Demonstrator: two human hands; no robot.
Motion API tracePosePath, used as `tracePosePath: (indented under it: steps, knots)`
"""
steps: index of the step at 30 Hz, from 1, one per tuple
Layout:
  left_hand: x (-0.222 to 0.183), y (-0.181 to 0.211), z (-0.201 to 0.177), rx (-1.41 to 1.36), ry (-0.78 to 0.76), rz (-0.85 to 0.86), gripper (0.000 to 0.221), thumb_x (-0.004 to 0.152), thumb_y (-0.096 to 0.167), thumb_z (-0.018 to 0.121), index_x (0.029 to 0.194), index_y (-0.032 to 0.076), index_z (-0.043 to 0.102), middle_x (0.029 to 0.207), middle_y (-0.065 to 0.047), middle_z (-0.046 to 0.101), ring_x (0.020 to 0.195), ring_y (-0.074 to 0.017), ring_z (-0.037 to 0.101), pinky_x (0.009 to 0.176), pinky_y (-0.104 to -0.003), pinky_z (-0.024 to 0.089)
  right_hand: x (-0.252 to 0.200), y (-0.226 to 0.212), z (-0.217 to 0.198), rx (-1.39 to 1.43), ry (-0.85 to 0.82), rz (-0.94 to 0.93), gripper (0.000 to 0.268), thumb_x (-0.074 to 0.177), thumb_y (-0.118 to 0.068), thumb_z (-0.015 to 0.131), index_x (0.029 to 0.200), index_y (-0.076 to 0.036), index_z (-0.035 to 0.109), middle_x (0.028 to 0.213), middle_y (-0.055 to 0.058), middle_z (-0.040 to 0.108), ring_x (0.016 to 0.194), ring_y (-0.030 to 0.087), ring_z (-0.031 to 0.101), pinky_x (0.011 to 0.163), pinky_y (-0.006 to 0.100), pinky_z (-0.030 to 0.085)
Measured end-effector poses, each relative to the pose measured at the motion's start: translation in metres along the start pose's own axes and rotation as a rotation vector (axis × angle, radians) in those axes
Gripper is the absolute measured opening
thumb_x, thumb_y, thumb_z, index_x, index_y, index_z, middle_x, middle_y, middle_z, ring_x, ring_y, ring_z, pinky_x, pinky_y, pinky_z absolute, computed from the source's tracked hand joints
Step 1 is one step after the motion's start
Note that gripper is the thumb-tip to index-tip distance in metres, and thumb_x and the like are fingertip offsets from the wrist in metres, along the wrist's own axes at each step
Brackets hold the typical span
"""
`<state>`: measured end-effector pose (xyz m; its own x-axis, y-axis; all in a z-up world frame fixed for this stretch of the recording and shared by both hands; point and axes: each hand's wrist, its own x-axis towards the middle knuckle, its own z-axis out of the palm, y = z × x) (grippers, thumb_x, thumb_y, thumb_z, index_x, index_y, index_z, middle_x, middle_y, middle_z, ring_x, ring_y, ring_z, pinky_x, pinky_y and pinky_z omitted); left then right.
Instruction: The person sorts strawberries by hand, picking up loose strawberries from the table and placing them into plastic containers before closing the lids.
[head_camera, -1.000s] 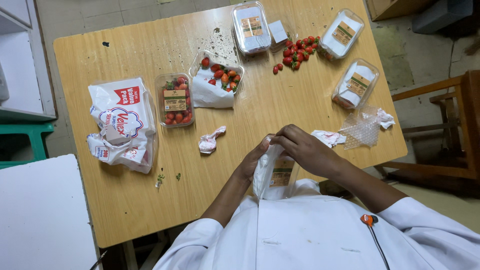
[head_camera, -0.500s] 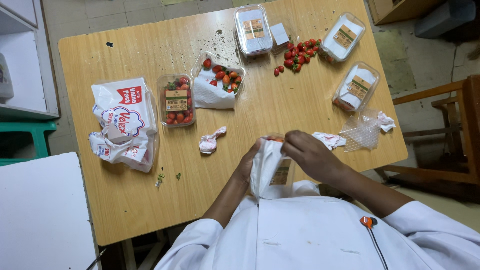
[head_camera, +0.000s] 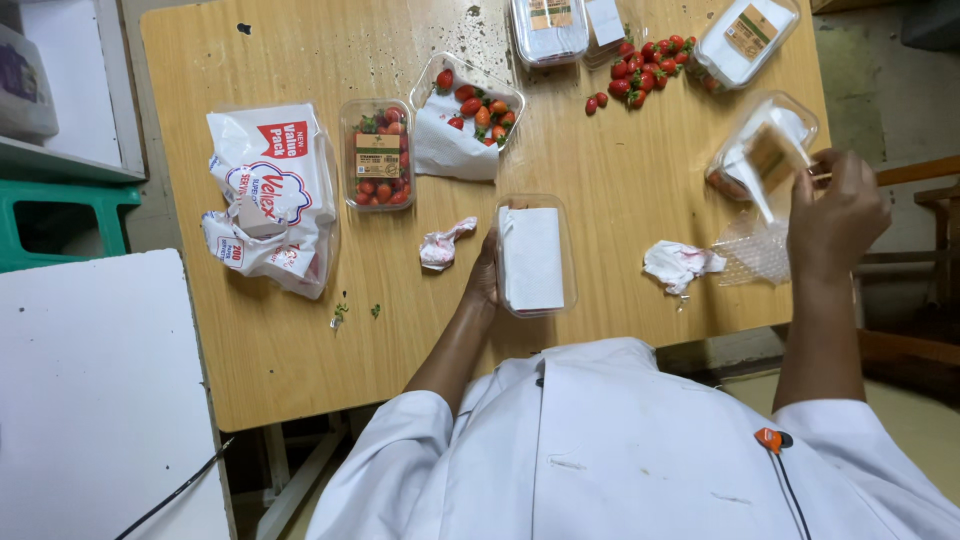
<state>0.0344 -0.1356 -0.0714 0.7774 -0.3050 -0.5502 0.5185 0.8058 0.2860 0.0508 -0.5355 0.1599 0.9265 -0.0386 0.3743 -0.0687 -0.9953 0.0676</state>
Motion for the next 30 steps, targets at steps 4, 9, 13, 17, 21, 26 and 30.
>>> tracePosePath:
  steps: [4, 9, 13, 17, 21, 26, 30]
  knots:
    - [0.059, -0.018, 0.002, 0.082, -0.103, 0.158, 0.077, 0.094, 0.046, 0.071, 0.158, 0.021, 0.037, 0.155, -0.015, 0.041, 0.138, -0.0311, 0.047, 0.117, -0.052, 0.039, -0.007, -0.005, 0.056, -0.198, 0.168, 0.093, 0.019, 0.103, -0.007, 0.079, 0.117, -0.013, 0.068, 0.099, 0.000, 0.067, 0.088, 0.016, 0.070, 0.074, 0.029, 0.058]
    - [0.088, -0.032, 0.024, 0.297, -0.096, 0.388, 0.085, 0.096, 0.023, 0.070, 0.165, 0.023, 0.021, 0.169, -0.018, 0.015, 0.155, -0.0345, 0.021, 0.127, -0.049, 0.021, -0.033, -0.033, 0.135, -0.034, 0.057, 0.026, 0.025, 0.100, -0.026, 0.082, 0.113, -0.008, 0.070, 0.109, 0.009, 0.065, 0.104, 0.032, 0.063, 0.083, 0.049, 0.052]
    - [0.091, -0.028, 0.035, 0.468, -0.128, 0.426, 0.079, 0.101, 0.022, 0.065, 0.165, 0.028, 0.020, 0.172, -0.017, 0.004, 0.159, -0.0331, 0.002, 0.130, -0.047, 0.008, -0.048, -0.134, 0.129, 0.532, -0.223, -0.155, 0.038, 0.089, -0.032, 0.079, 0.124, -0.021, 0.070, 0.113, 0.005, 0.066, 0.117, 0.030, 0.058, 0.100, 0.048, 0.039]
    - [0.086, -0.017, 0.039, 0.617, -0.094, 0.401, 0.066, 0.106, 0.018, 0.059, 0.164, 0.024, 0.027, 0.171, -0.019, 0.011, 0.158, -0.0336, 0.007, 0.129, -0.047, 0.014, -0.062, -0.196, 0.148, 0.402, -0.400, -0.406, 0.022, 0.080, -0.015, 0.082, 0.099, -0.018, 0.072, 0.102, -0.003, 0.066, 0.104, 0.020, 0.058, 0.082, 0.038, 0.039]
    - [0.091, -0.017, 0.032, 0.657, -0.018, 0.412, 0.061, 0.104, 0.009, 0.062, 0.160, 0.018, 0.038, 0.167, -0.020, 0.025, 0.154, -0.0364, 0.020, 0.126, -0.047, 0.024, -0.067, -0.179, 0.187, 0.556, -0.370, -0.313, 0.006, 0.089, -0.018, 0.072, 0.092, -0.020, 0.068, 0.085, -0.003, 0.062, 0.093, 0.020, 0.061, 0.079, 0.035, 0.045]
    - [0.091, -0.012, 0.026, 0.701, 0.042, 0.417, 0.060, 0.098, 0.006, 0.071, 0.153, 0.016, 0.049, 0.158, -0.024, 0.039, 0.147, -0.0433, 0.033, 0.121, -0.048, 0.036, -0.084, -0.115, 0.259, 1.123, -0.141, 0.561, 0.025, 0.097, 0.009, 0.060, 0.110, -0.012, 0.065, 0.101, 0.008, 0.067, 0.100, 0.021, 0.063, 0.090, 0.036, 0.052]
    - [0.079, 0.018, 0.051, 0.785, 0.267, 0.353, 0.064, 0.097, 0.032, 0.076, 0.149, 0.013, 0.044, 0.147, -0.021, 0.050, 0.137, -0.0377, 0.053, 0.112, -0.050, 0.047, -0.092, -0.100, 0.242, 1.258, -0.088, 1.113, 0.013, 0.106, -0.009, 0.055, 0.114, -0.017, 0.062, 0.102, 0.002, 0.059, 0.090, 0.012, 0.057, 0.074, 0.024, 0.049]
